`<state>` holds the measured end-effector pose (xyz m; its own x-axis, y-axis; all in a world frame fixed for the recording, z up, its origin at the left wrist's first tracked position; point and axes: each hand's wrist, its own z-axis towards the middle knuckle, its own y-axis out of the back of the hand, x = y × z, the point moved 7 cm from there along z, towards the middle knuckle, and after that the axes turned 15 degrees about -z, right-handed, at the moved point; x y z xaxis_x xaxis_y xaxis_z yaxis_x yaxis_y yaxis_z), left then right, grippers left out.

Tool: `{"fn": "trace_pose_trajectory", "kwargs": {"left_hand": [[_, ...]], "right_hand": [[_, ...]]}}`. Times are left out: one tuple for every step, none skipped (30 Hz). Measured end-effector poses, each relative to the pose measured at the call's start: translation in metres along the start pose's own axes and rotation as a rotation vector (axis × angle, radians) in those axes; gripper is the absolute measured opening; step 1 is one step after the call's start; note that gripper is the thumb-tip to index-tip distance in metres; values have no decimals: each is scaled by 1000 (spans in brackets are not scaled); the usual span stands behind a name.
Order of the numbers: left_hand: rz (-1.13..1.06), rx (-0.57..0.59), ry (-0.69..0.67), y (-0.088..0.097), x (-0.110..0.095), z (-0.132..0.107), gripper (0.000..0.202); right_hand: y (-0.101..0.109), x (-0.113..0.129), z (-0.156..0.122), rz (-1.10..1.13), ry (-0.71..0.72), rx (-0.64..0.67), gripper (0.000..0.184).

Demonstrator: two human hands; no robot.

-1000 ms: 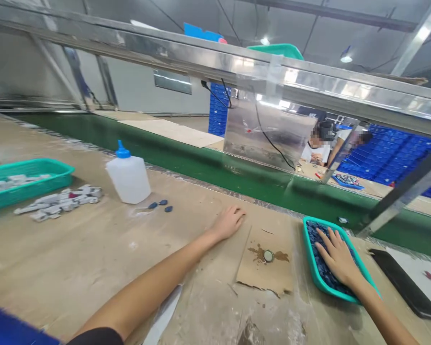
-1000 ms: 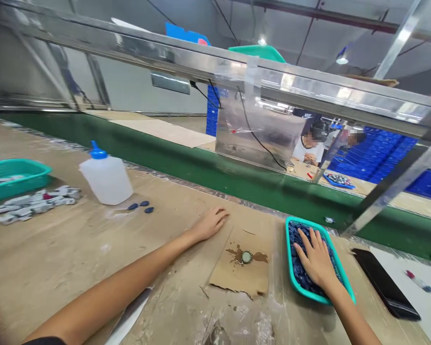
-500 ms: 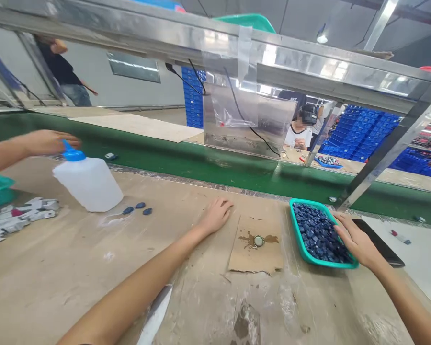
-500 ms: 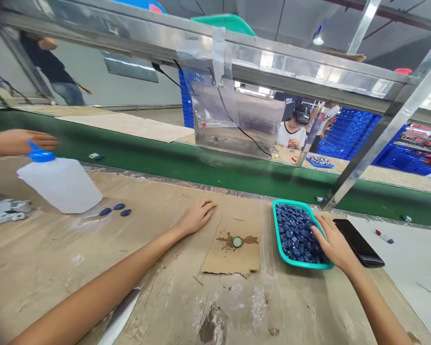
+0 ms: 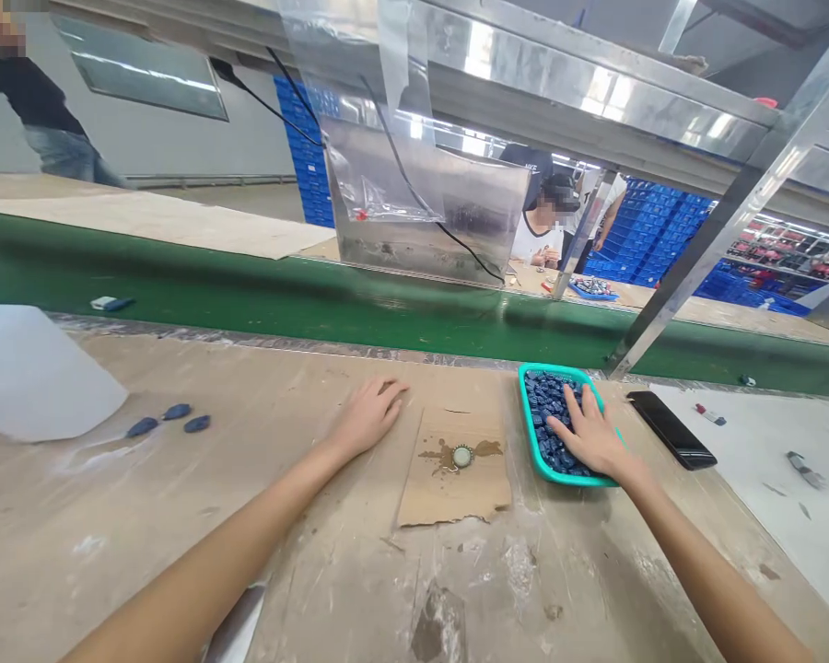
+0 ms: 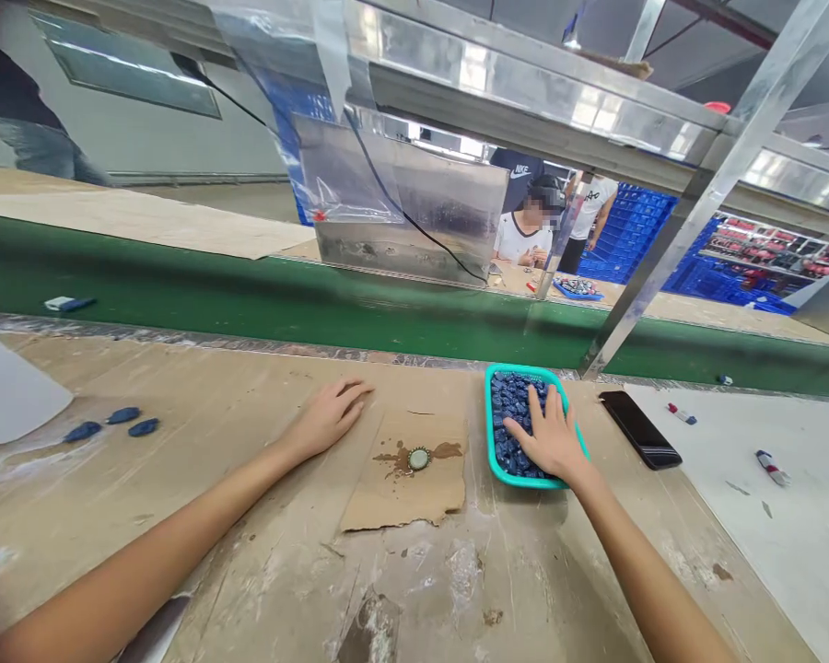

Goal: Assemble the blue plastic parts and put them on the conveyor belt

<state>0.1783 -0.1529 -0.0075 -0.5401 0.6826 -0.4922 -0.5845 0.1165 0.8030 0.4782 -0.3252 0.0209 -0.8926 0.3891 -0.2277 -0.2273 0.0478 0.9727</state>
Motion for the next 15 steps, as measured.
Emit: {"fn": "trace_pose_trajectory", "kwargs": {"left_hand": [[2, -3, -3, 0, 1, 0, 38], [4, -10, -8, 0, 1, 0, 38], [5, -17, -13, 0, 2, 1, 37], [6, -23, -17, 0, 2, 1, 37], [5, -25, -19, 0, 3, 1, 38], [3, -22, -19, 0, 4, 1, 38], [1, -14, -16, -1, 4, 1, 38], [0, -4, -14, -1, 5, 1, 39], [0, 4, -14, -1, 5, 1, 39], [4, 8, -16, -1, 5, 2, 39], [9, 6, -21, 0, 4, 2, 39], [15, 2, -25, 0, 3, 3, 39], [18, -1, -28, 0, 2, 2, 38], [18, -3, -26, 0, 1, 2, 38], [14, -4, -21, 0, 0, 0, 37]], "right_hand": [[2, 7, 5, 32, 8, 7, 80], [5, 12, 10, 54, 4, 12, 81], [6, 17, 15, 67, -6, 14, 82], [8, 21, 20, 74, -11, 15, 81], [9, 24, 24, 78, -7, 13, 78], [10, 26, 28, 84, 4, 8, 73], [11, 27, 32, 93, 20, 3, 67], [12, 27, 36, 102, 39, -4, 61], [12, 26, 39, 109, 53, -12, 56], [12, 24, 41, 113, 64, -21, 53], [13, 22, 42, 115, 74, -31, 51], [15, 21, 42, 118, 89, -44, 49], [16, 20, 41, 120, 107, -57, 47], [18, 19, 40, 122, 129, -72, 45], [20, 19, 37, 123, 153, -86, 44]]}}
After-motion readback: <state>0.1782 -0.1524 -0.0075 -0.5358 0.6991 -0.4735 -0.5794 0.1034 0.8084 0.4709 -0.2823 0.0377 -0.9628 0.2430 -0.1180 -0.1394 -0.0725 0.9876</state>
